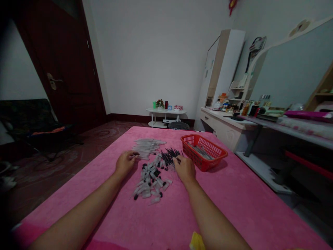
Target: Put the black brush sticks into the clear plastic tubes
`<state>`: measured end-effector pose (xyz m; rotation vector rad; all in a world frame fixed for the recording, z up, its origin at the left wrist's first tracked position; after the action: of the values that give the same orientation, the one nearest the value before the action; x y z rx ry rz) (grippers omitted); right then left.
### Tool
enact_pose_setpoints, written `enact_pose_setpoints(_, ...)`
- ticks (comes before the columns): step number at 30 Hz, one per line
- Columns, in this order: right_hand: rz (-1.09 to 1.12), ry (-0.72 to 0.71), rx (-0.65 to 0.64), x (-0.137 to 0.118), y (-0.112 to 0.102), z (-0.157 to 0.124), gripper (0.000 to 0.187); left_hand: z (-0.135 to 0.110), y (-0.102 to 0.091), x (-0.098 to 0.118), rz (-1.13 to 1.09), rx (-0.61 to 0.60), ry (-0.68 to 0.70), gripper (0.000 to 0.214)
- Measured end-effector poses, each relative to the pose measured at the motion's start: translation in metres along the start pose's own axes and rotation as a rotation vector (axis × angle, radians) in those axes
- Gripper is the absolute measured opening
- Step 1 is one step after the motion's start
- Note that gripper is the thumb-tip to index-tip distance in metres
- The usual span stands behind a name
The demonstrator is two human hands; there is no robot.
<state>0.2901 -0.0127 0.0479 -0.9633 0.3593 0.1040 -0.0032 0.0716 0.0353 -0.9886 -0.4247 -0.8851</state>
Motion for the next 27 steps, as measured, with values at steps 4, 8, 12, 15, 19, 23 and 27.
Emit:
enact_pose_setpoints(4, -0.009, -0.081, 0.005, -0.022, -0.006, -0.004, 0.02, -0.003, 0.011, 0.014, 0.173, -0.118, 0.08, 0.019)
enact_pose_setpoints(8, -0.033, -0.166, -0.018, -0.038, -0.008, -0.007, 0.013, -0.005, 0.018, 0.022, 0.245, -0.176, 0.13, 0.02)
enact_pose_setpoints(12, -0.079, -0.227, -0.037, -0.046, -0.006, -0.009, 0.014, -0.006, 0.02, 0.022, 0.256, -0.195, 0.125, 0.019)
enact_pose_setpoints(15, -0.165, -0.227, -0.056, -0.046, 0.0, -0.008, 0.014, -0.007, 0.021, 0.023, 0.258, -0.204, 0.119, 0.017)
enact_pose_setpoints(19, -0.267, -0.179, -0.117, -0.041, 0.011, -0.007, 0.014, -0.009, 0.017, 0.032, 0.284, -0.177, 0.143, 0.017)
enact_pose_setpoints(23, -0.287, -0.165, -0.125, -0.039, 0.011, -0.008, 0.012, -0.012, 0.015, 0.042, 0.256, -0.145, 0.19, 0.016)
enact_pose_setpoints(27, -0.222, -0.156, -0.071, -0.041, -0.001, -0.008, 0.012, -0.01, 0.012, 0.038, 0.181, -0.109, 0.15, 0.016)
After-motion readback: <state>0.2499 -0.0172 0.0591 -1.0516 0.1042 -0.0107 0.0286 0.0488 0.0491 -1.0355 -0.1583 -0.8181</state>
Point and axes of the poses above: each hand's wrist, its own z-axis towards the middle knuckle, its own y-axis out of the palm, x = y × z, the point moved 10 cm from there along z, towards the middle knuckle, and after that the axes turned 8 degrees about -z, right-handed, at the moved point
